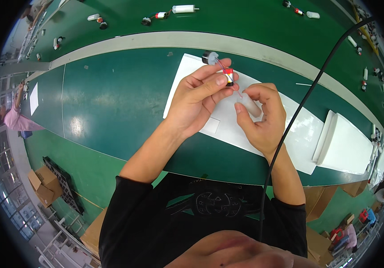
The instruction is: The person assembles small electronic components and wires into plastic housings by hand at a workbench.
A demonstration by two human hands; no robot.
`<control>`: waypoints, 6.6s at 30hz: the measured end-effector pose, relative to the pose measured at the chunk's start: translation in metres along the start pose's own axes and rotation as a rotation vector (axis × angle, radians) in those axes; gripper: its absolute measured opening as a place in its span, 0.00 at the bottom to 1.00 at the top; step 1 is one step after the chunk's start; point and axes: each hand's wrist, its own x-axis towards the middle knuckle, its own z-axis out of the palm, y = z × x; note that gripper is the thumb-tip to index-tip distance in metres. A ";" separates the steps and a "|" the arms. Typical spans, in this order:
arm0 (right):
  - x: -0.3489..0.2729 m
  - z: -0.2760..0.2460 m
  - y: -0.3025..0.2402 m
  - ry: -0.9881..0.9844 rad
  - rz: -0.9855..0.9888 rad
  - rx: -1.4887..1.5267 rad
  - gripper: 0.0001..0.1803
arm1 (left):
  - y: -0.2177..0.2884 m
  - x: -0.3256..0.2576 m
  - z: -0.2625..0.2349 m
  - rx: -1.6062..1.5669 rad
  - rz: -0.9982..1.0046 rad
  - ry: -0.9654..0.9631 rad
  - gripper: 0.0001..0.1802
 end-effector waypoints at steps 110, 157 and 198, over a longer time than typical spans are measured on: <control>-0.010 -0.036 0.034 -0.031 0.449 0.403 0.09 | -0.057 0.020 -0.014 0.421 0.303 -0.074 0.09; 0.003 -0.057 0.068 -0.153 -0.232 -0.246 0.15 | -0.054 0.056 0.001 0.182 -0.034 0.042 0.23; -0.031 -0.032 0.050 0.157 -0.093 -0.287 0.25 | -0.052 0.034 0.011 0.463 0.296 0.136 0.12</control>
